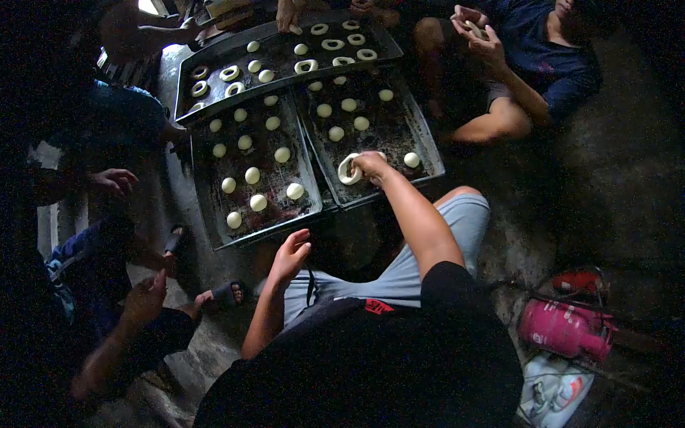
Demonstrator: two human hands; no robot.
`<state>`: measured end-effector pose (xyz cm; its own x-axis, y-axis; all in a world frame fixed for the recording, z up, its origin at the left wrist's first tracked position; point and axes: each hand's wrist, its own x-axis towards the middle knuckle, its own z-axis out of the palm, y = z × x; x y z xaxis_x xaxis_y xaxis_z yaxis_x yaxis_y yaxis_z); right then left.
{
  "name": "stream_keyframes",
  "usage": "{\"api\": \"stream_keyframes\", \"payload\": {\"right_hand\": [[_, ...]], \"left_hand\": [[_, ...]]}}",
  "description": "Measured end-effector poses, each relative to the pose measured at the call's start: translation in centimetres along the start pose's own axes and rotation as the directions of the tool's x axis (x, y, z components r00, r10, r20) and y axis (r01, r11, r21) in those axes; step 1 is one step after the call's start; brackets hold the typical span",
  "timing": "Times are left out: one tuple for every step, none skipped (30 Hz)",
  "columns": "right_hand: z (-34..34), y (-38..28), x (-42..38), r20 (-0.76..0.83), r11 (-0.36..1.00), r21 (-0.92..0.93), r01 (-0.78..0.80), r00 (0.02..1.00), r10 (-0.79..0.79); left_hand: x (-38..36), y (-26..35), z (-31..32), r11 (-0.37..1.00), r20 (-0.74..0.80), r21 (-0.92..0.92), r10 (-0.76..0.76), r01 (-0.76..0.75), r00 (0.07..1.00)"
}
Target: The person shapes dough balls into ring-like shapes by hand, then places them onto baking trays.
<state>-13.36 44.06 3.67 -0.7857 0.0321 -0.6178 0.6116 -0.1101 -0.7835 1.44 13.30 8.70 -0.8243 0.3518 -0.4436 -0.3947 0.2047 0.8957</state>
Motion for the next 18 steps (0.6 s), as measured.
{"api": "stream_keyframes", "payload": {"right_hand": [[-0.1, 1.7, 1.2, -0.027, 0.988, 0.147, -0.053, 0.998, 0.057], [-1.8, 5.1, 4.9, -0.065, 0.997, -0.002, -0.074, 0.995, 0.074], [-1.5, 5.2, 3.9, -0.152, 0.998, -0.014, -0.057, 0.987, 0.054], [-1.6, 5.6, 4.3, -0.186, 0.997, -0.072, -0.013, 0.982, 0.0], [-1.8, 5.9, 4.7, -0.216, 0.991, -0.133, 0.029, 0.975, -0.057], [-1.6, 5.1, 3.6, -0.214, 0.991, -0.131, 0.022, 0.975, -0.05], [-1.8, 4.3, 2.5, -0.302, 0.896, -0.444, 0.021, 0.938, -0.171], [-2.4, 4.4, 2.2, -0.34, 0.706, -0.708, -0.022, 0.886, -0.314], [-2.8, 4.6, 2.3, -0.345, 0.706, -0.707, -0.026, 0.885, -0.313], [-3.1, 4.4, 2.6, -0.463, 0.682, -0.73, -0.047, 0.768, -0.442], [-3.7, 4.6, 3.8, -0.552, 0.66, -0.748, -0.071, 0.619, -0.559], [-4.1, 4.7, 4.9, -0.635, 0.684, -0.71, -0.166, 0.57, -0.521], [-4.9, 4.7, 5.6, -0.636, 0.686, -0.709, -0.165, 0.571, -0.52], [-5.2, 4.1, 5.5, -0.572, 0.701, -0.691, -0.178, 0.727, -0.38], [-5.2, 3.7, 5.3, -0.481, 0.713, -0.674, -0.193, 0.847, -0.225], [-4.6, 3.8, 4.9, -0.526, 0.707, -0.688, -0.165, 0.784, -0.329], [-4.2, 3.2, 4.3, -0.529, 0.709, -0.687, -0.162, 0.779, -0.335], [-3.7, 2.4, 3.3, -0.37, 0.733, -0.681, -0.014, 0.87, -0.327]], "left_hand": [[-0.1, -0.2, -0.1, 1.0, 0.0, 0.016, -0.003, 0.003, 1.0], [-0.2, -0.2, -0.2, 1.0, -0.006, 0.002, -0.016, 0.016, 1.0], [-0.4, -0.2, -0.5, 1.0, -0.007, 0.005, -0.019, 0.019, 1.0], [-0.6, -0.2, -1.0, 0.998, -0.024, 0.054, -0.009, 0.01, 1.0], [-0.7, 0.1, -1.2, 0.995, -0.041, 0.101, 0.002, 0.002, 0.999], [-1.2, 1.4, -1.3, 0.995, -0.077, 0.091, -0.029, 0.036, 0.997], [-0.6, -0.6, -2.0, 0.995, -0.087, 0.094, -0.015, 0.023, 0.996], [-0.6, -0.9, -2.3, 0.997, -0.097, 0.083, -0.001, 0.009, 0.995], [-0.5, -1.2, -2.4, 0.997, -0.106, 0.073, 0.019, -0.011, 0.994], [-0.6, -1.4, -2.4, 0.995, -0.112, 0.101, 0.006, 0.006, 0.994], [-0.5, -1.4, -2.3, 0.995, -0.112, 0.101, 0.011, 0.001, 0.994], [-0.5, -1.5, -2.1, 0.994, -0.103, 0.105, 0.035, -0.024, 0.994], [-0.5, -1.6, -2.0, 0.993, -0.095, 0.111, 0.057, -0.047, 0.994], [-0.8, -0.3, -1.6, 0.988, -0.088, 0.152, 0.055, -0.041, 0.995], [-0.8, 0.1, -1.3, 0.987, -0.088, 0.157, 0.057, -0.042, 0.994], [-0.7, 0.5, -1.0, 0.991, -0.078, 0.122, 0.06, -0.05, 0.995], [-0.5, 1.0, -0.6, 0.995, -0.068, 0.084, 0.067, -0.061, 0.995], [-0.5, 1.8, -0.2, 0.998, -0.062, 0.053, 0.048, -0.045, 0.997]]}}
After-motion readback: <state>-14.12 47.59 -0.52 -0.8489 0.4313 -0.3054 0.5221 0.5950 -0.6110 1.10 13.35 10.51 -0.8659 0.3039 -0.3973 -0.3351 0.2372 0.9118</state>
